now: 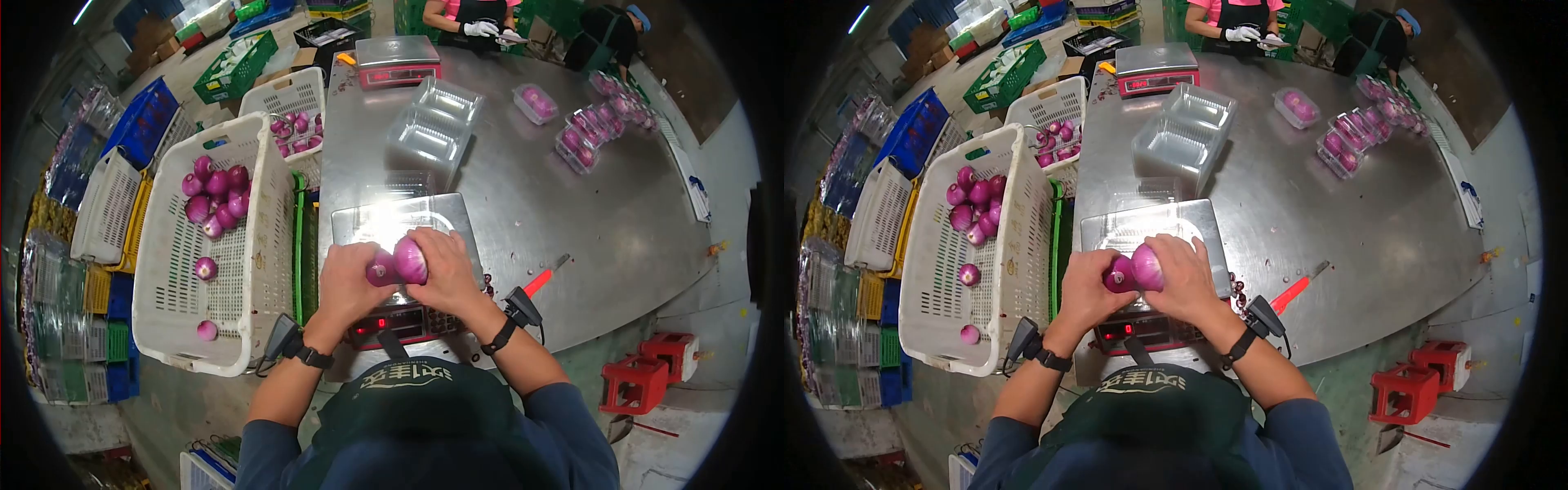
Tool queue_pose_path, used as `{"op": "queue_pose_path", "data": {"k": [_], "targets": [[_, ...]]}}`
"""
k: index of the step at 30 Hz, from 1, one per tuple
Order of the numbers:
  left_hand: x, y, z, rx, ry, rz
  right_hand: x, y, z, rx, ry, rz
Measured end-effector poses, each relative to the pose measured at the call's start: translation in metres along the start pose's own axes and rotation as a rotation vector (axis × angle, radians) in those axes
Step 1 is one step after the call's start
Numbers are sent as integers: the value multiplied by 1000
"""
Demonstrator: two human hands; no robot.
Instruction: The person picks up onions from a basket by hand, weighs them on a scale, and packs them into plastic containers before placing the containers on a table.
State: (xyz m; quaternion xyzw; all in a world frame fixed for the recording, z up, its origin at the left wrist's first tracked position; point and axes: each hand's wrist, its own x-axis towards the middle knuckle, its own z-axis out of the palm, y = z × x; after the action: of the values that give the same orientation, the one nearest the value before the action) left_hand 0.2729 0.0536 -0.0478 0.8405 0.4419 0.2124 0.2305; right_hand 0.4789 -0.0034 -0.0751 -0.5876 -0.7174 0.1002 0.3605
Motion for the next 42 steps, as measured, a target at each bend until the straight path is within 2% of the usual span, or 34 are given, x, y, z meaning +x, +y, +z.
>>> {"op": "queue_pose_path", "data": {"k": [1,3,5,7,8,9,10,11,13,14,15,17,19,20,22,23,25,27,29,30,31,33,34,35,36,37,38,39,42], "targets": [[-2,-5,5,-1,-4,-3,-2,2,4,-83,-22,0],[-8,-13,12,251,92,99,-5,2,10,-96,-51,28],[-10,-17,13,234,139,124,-7,2,11,-111,-87,57],[-17,-26,16,214,185,145,-5,4,6,13,-26,13],[-22,-35,18,61,213,66,-5,6,2,12,-35,20],[-29,-45,20,-91,239,-22,-8,8,-3,113,19,124],[-37,-54,19,-167,268,-116,-10,12,-7,213,73,230],[-44,-57,18,-171,262,-134,-11,18,-10,179,138,272],[-58,-61,16,-673,297,-599,-10,47,-6,206,186,375],[-64,-67,18,-770,318,-601,-2,43,-11,346,198,519],[-71,-68,20,-772,318,-633,1,60,-8,354,178,594],[-75,-68,18,-893,397,-597,17,72,-3,340,166,574],[-79,-62,17,-919,399,-634,38,71,4,539,152,742],[-81,-63,19,-984,353,-682,50,68,6,542,145,735],[-86,-62,21,-1113,250,-765,67,63,9,604,69,934],[-87,-60,21,-1112,253,-763,73,69,13,605,69,930],[-88,-54,20,-1250,42,-808,77,78,16,773,-15,890],[-87,-47,17,-1304,16,-796,76,77,9,756,49,853],[-89,-43,18,-1489,59,-755,55,63,-12,553,-73,490],[-90,-42,17,-1488,50,-744,35,50,-23,272,-72,330],[-93,-43,17,-1524,88,-755,19,35,-41,54,-207,156],[-93,-46,18,-1601,118,-755,-19,21,-51,50,-402,167],[-93,-50,21,-1537,105,-789,-27,11,-56,195,-593,331],[-91,-55,28,-1450,107,-789,-44,17,-44,409,-562,411],[-90,-62,36,-1395,73,-773,-63,30,-19,577,-392,471],[-85,-58,37,-1437,133,-762,-60,11,-17,862,-250,787],[-80,-47,31,-1386,110,-761,-62,13,-11,918,-190,878],[-76,-43,34,-1355,160,-753,-69,25,-3,905,-198,861],[-64,-39,43,-1312,141,-743,-79,24,-13,998,-133,865]]}}
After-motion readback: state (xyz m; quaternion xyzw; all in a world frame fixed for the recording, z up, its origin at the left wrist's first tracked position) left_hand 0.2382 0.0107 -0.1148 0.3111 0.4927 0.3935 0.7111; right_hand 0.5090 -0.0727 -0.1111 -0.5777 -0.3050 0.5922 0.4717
